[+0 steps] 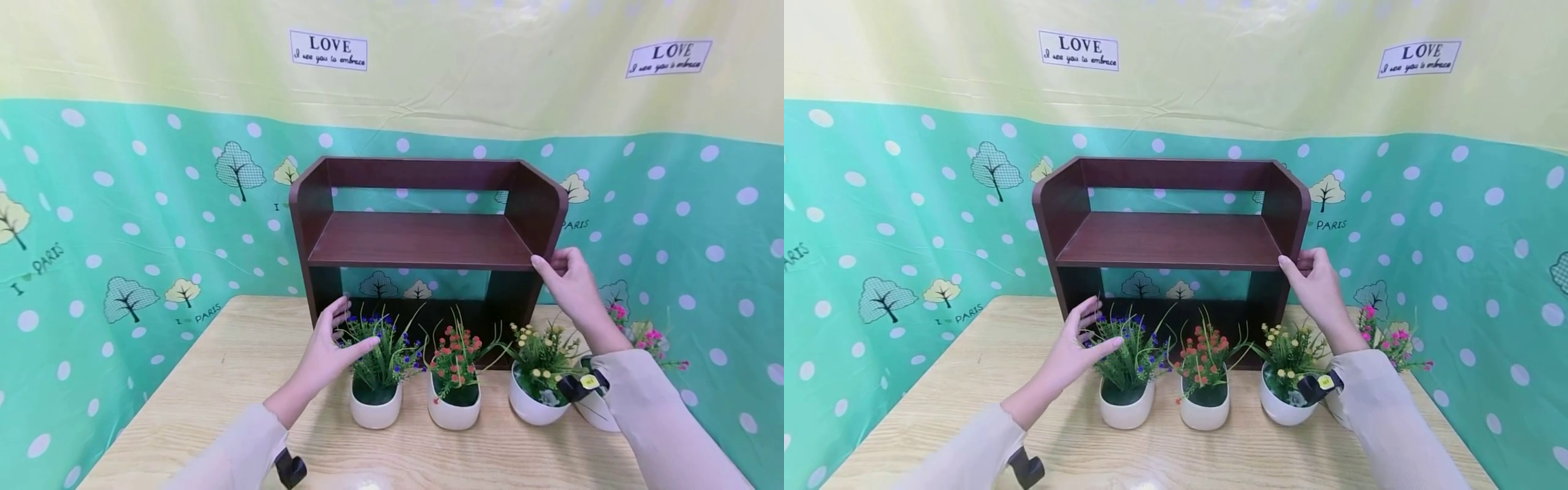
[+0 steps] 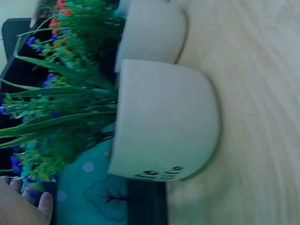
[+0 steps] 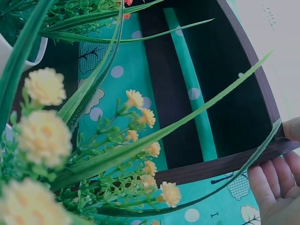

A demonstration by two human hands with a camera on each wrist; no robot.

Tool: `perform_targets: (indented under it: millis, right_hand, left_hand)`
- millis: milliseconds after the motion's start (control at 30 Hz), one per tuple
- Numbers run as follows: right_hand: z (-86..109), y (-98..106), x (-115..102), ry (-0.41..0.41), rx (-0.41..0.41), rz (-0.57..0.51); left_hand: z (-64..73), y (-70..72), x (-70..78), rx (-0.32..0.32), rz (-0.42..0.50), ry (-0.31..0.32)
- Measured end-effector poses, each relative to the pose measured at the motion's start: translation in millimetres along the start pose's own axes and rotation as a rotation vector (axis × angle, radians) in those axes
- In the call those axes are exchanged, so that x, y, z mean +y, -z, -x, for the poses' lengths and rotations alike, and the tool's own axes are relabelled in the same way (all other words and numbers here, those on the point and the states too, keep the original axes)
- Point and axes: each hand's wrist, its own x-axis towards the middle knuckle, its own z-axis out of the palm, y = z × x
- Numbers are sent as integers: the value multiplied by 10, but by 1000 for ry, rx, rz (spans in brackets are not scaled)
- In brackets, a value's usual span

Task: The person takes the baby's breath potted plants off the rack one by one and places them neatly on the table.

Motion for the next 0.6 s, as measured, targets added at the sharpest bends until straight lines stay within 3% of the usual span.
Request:
perform_targets:
  millis: [600]
  right_hand:
    - [12,-21,-18,4,9,-3]
  left_hand:
    - [-170,432,273,37,-89,-88]
